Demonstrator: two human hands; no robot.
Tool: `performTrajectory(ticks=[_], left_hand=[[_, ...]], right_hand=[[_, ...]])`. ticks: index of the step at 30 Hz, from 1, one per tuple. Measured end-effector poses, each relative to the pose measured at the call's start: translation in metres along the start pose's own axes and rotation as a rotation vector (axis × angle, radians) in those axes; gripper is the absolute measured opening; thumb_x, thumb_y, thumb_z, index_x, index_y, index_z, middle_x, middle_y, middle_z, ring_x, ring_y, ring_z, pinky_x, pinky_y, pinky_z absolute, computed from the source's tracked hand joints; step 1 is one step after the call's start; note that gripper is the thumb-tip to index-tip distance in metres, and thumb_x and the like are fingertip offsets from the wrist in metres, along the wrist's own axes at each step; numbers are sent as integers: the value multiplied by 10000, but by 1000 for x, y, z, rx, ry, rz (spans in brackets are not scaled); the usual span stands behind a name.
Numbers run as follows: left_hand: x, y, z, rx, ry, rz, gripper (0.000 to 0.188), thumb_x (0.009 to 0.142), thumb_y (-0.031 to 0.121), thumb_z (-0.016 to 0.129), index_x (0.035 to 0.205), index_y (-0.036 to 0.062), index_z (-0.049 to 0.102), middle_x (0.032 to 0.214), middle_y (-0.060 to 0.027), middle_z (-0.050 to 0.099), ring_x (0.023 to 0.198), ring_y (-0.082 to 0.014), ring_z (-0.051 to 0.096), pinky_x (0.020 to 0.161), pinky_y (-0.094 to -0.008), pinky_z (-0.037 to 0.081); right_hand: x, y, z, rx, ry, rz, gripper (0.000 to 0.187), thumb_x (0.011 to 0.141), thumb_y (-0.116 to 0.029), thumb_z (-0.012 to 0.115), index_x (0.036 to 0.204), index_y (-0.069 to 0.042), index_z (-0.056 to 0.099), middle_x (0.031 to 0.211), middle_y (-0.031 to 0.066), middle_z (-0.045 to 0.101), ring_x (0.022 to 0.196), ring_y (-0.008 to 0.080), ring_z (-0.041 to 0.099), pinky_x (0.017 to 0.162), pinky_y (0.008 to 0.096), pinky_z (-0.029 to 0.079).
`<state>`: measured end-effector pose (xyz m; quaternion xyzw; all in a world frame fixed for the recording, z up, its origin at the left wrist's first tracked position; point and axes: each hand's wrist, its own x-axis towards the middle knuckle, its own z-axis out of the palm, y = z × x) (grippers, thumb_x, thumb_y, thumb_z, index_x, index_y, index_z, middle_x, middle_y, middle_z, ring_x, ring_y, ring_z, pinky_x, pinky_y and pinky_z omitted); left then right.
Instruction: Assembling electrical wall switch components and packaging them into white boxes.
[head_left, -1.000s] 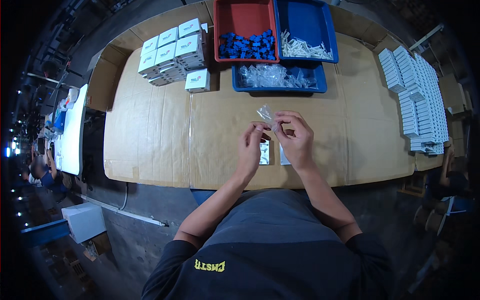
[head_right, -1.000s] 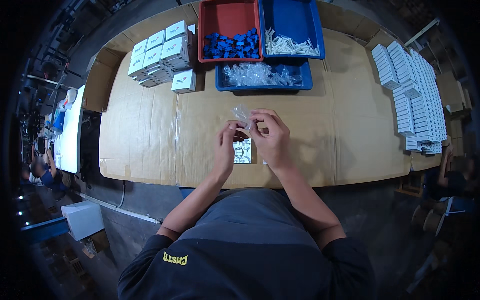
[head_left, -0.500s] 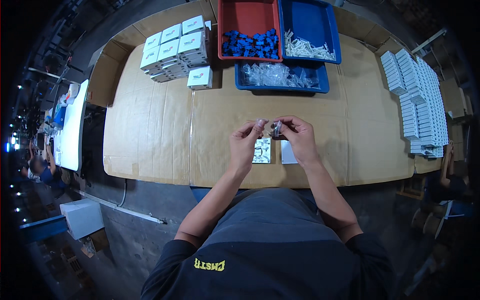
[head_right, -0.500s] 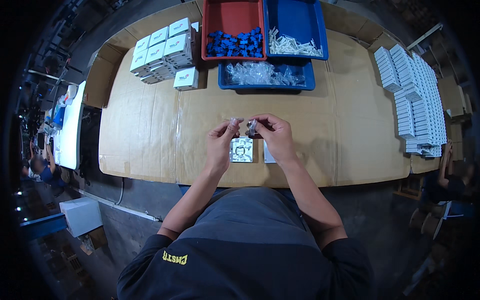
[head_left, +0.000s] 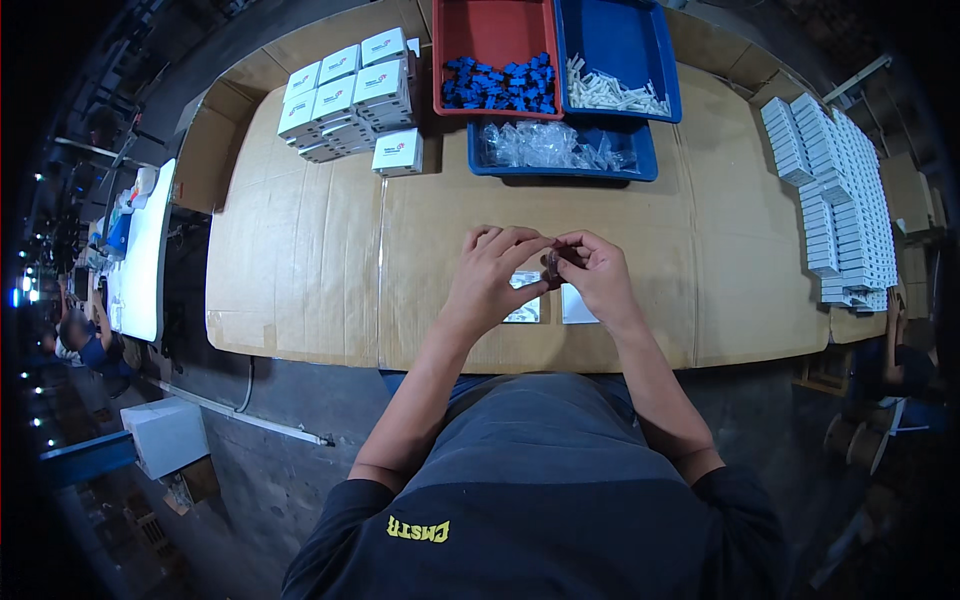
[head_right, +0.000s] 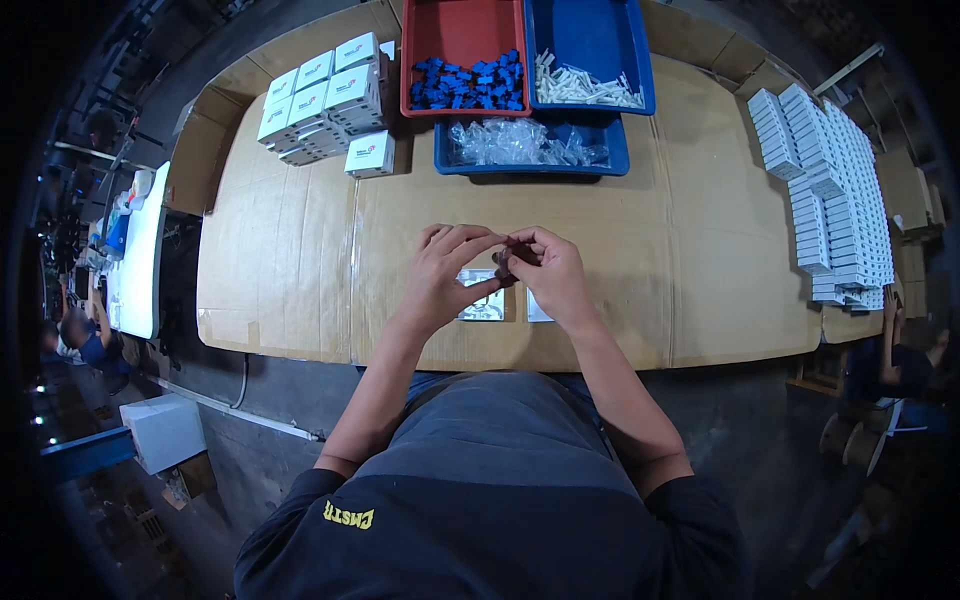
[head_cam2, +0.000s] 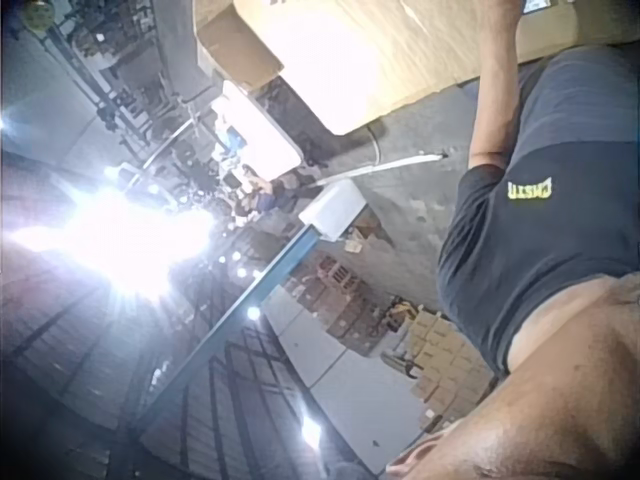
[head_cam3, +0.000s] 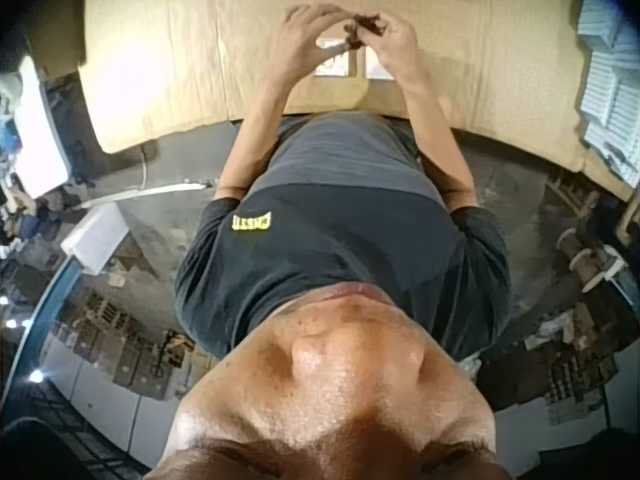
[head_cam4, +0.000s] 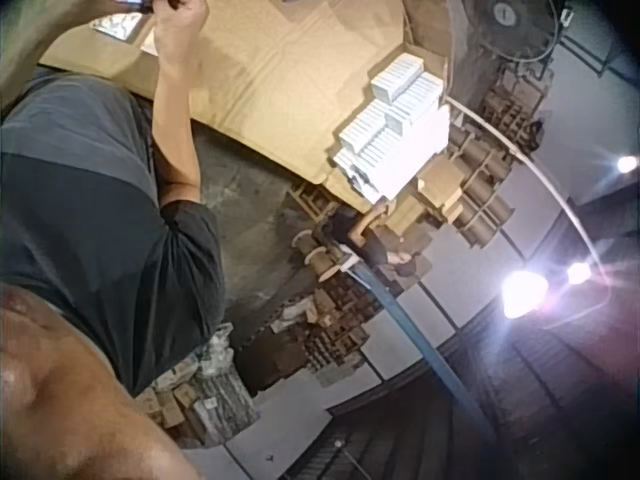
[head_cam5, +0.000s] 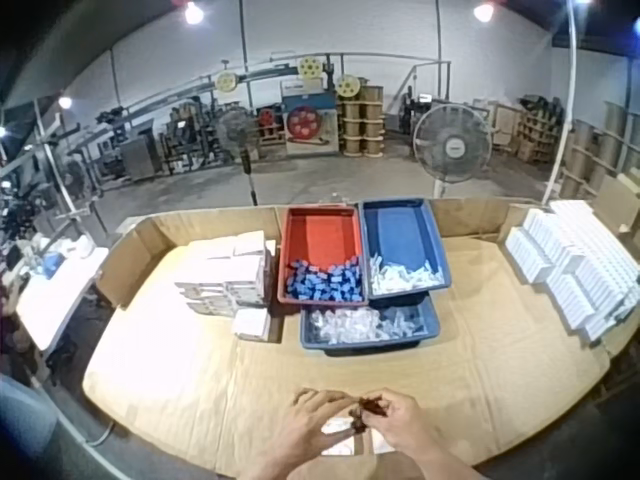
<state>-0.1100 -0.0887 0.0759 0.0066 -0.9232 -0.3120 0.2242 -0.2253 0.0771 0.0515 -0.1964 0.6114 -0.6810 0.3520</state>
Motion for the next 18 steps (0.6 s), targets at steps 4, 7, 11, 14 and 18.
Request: performTrajectory(ticks=[4, 7, 11, 14, 18], left_hand=[[-6, -7, 6, -59, -8, -48, 438, 777, 266, 870, 1170, 123, 742, 1118, -18, 710, 1070, -234, 655, 1010, -403, 432], [-8, -6, 6, -237, 1, -145, 402, 803, 274, 866, 1148, 99, 754, 1090, -49, 721, 1018, -243, 675, 962, -393, 466], [-7, 3, 4, -546, -27, -309, 401, 829, 263, 861, 1160, 67, 746, 1088, -92, 723, 952, -270, 696, 918, -409, 495], [-4, 7, 1, -457, 5, -232, 411, 814, 180, 869, 1178, 37, 740, 1130, -95, 728, 1029, -241, 685, 849, -360, 535], [-8, 2, 6, -249, 1, -170, 458, 820, 188, 865, 1233, 48, 723, 1168, -92, 719, 1041, -243, 679, 873, -373, 531]], right_hand=[[0, -7, -3, 9, -11, 29, 231, 963, 47, 685, 1188, 65, 633, 989, 117, 725, 905, 136, 711, 753, 260, 608], [-1, -17, -8, -30, -47, 17, 195, 1001, -34, 677, 1178, 43, 652, 1013, 93, 725, 912, 126, 707, 776, 262, 596], [-3, -30, -10, -205, -20, -138, 229, 1044, -193, 649, 1125, 12, 711, 1118, 92, 704, 1046, 167, 683, 869, 308, 556], [-6, -38, -8, -359, -113, -247, 275, 1036, -253, 659, 1068, 7, 743, 1189, 108, 685, 1121, 215, 663, 914, 341, 534], [-9, -44, -1, -687, -169, -261, 308, 1003, -296, 701, 1030, 5, 759, 1285, 126, 665, 1133, 289, 670, 956, 399, 527]])
